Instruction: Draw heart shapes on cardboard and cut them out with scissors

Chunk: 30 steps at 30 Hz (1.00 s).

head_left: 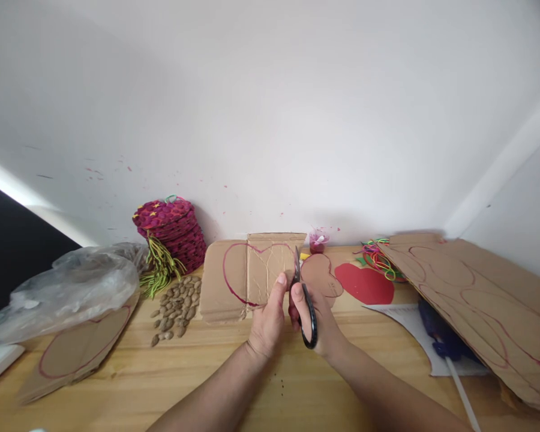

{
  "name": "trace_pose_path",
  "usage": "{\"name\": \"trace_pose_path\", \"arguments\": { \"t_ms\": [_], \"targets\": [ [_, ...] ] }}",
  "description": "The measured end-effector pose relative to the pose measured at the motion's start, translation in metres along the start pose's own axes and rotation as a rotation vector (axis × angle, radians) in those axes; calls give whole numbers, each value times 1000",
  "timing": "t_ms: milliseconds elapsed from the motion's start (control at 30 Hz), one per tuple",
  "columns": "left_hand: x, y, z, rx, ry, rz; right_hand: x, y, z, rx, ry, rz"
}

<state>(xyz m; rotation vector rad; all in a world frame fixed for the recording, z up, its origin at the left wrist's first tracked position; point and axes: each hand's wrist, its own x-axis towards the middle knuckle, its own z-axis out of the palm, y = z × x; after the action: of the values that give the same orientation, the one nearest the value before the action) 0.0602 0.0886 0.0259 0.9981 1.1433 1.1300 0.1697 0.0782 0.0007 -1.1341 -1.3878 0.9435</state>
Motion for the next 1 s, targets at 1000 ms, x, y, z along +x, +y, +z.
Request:
{"name": "trace_pose_path", "arguments": {
  "t_ms": [1000],
  "targets": [
    [22,-16,-4,-111,-55,130,1,8,-2,122,-9,178]
  ]
}}
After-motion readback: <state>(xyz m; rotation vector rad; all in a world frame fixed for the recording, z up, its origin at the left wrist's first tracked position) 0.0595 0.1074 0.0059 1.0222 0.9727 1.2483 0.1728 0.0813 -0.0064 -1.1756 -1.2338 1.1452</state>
